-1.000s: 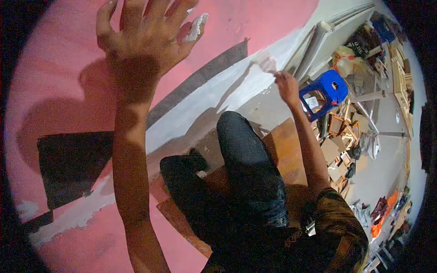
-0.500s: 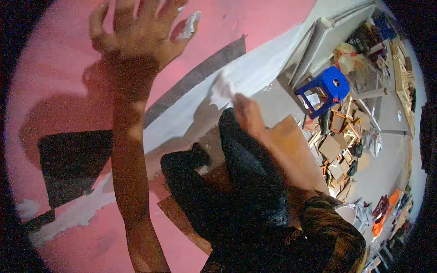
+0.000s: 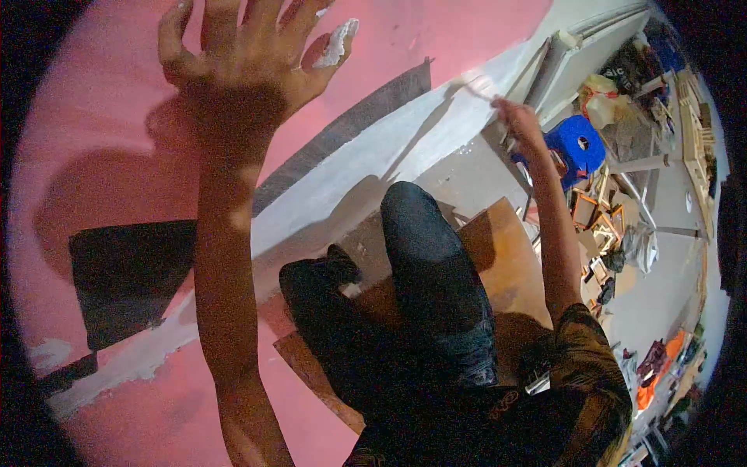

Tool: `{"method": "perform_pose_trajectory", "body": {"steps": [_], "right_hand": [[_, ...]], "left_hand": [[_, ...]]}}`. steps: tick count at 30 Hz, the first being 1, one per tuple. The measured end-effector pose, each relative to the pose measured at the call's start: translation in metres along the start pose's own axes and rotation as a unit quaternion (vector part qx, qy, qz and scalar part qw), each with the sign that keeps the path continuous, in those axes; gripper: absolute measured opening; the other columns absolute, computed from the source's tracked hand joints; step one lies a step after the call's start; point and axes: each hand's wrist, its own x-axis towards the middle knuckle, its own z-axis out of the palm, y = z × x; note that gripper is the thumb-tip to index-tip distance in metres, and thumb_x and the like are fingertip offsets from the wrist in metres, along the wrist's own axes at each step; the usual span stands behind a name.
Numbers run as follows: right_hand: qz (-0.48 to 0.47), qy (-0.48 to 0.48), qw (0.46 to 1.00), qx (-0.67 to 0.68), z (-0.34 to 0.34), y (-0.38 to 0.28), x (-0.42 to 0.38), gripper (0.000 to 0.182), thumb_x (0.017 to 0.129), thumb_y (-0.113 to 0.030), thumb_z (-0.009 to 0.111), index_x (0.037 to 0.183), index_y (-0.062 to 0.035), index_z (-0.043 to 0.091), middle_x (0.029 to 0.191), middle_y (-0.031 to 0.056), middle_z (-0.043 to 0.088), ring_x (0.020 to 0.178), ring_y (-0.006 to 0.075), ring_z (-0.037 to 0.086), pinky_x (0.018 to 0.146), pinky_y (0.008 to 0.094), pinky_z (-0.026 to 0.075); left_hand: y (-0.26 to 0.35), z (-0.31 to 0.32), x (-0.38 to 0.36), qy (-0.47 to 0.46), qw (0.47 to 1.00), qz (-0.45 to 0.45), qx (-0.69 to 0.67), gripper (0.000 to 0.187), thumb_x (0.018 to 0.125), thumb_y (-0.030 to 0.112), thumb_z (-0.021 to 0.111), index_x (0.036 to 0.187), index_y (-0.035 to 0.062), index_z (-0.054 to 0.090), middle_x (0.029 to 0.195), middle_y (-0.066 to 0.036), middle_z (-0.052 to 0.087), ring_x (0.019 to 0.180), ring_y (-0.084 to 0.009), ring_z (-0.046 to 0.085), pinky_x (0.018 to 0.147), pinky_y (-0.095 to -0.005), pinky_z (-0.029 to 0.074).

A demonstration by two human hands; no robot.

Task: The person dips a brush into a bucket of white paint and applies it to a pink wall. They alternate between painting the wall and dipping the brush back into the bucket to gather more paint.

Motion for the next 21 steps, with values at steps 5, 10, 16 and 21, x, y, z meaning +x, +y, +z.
{"method": "perform_pose_trajectory", "body": {"steps": [5, 10, 16, 21], "right_hand": [[0.067, 0.180, 0.974, 0.121, -0.002, 0.028, 0.018, 0.032, 0.090, -0.034, 0.051, 0.088, -0.0064, 0.067, 0.064, -0.0011, 0.055, 0.049, 0.0061, 0.040, 0.045, 0.0213, 0.029], [-0.009, 0.186, 0.979, 0.089, 0.107, 0.067, -0.002, 0.027, 0.090, -0.032, 0.055, 0.083, -0.0075, 0.064, 0.060, -0.0019, 0.054, 0.047, 0.0054, 0.043, 0.042, 0.0217, 0.032], [-0.155, 0.066, 0.986, 0.014, 0.229, 0.001, -0.175, 0.037, 0.089, -0.028, 0.054, 0.094, 0.0087, 0.060, 0.079, 0.0205, 0.064, 0.068, 0.0342, 0.061, 0.063, 0.0395, 0.047], [-0.135, -0.104, 0.982, -0.085, 0.192, -0.040, -0.193, 0.032, 0.090, -0.026, 0.051, 0.103, 0.0027, 0.059, 0.086, 0.0263, 0.061, 0.079, 0.0428, 0.060, 0.069, 0.0441, 0.048]], "left_hand": [[0.000, -0.002, 0.003, 0.005, 1.000, -0.002, 0.010, 0.034, 0.080, 0.036, 0.051, 0.109, 0.0188, 0.058, 0.136, 0.000, 0.046, 0.128, -0.0279, 0.035, 0.097, -0.0483, 0.024], [0.003, -0.005, 0.008, 0.002, 1.000, -0.013, 0.002, 0.033, 0.081, 0.035, 0.050, 0.108, 0.0186, 0.058, 0.136, 0.000, 0.046, 0.128, -0.0277, 0.035, 0.096, -0.0481, 0.024], [0.003, -0.002, 0.006, 0.025, 0.999, -0.014, -0.015, 0.033, 0.080, 0.034, 0.051, 0.109, 0.0187, 0.057, 0.137, 0.000, 0.045, 0.129, -0.0271, 0.034, 0.097, -0.0480, 0.023], [-0.001, -0.003, 0.004, 0.010, 1.000, -0.014, -0.023, 0.033, 0.081, 0.034, 0.051, 0.110, 0.0195, 0.058, 0.137, 0.001, 0.044, 0.129, -0.0257, 0.034, 0.100, -0.0473, 0.021]]}}
